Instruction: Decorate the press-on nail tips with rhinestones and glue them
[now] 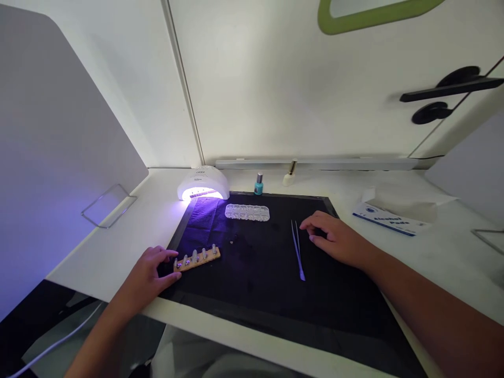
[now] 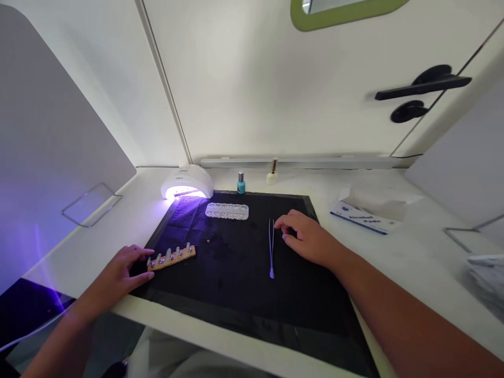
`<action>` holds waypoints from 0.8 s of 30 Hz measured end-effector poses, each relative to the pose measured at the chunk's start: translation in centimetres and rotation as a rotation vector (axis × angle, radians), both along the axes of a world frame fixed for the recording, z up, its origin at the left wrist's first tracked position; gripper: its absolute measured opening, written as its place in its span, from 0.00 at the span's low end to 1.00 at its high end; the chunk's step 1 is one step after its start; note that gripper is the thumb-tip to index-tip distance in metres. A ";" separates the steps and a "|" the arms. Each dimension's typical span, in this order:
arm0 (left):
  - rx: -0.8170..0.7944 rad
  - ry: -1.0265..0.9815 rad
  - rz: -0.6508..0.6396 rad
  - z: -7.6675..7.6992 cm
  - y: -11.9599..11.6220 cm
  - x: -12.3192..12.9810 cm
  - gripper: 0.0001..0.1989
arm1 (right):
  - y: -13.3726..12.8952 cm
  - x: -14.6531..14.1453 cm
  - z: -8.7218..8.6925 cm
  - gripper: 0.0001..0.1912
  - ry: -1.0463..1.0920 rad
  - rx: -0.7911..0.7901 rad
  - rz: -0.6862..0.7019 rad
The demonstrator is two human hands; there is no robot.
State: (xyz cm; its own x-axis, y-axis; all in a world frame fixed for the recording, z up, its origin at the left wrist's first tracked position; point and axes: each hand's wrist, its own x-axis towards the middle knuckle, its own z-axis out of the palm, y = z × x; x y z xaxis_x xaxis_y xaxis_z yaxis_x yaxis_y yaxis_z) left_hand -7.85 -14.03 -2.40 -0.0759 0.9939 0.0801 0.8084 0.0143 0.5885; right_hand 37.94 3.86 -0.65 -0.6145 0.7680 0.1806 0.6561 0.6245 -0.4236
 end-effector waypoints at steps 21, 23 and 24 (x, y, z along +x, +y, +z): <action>0.067 -0.098 -0.245 3.3 1.9 5.5 0.08 | 0.2 0.3 0.3 0.10 -0.060 0.073 -0.017; 0.068 -0.104 -0.317 4.2 3.1 7.0 0.07 | 0.2 0.3 0.4 0.13 -0.077 0.062 -0.015; 0.068 -0.107 -0.355 4.4 3.7 7.7 0.07 | 0.2 0.3 0.5 0.14 -0.086 0.057 -0.015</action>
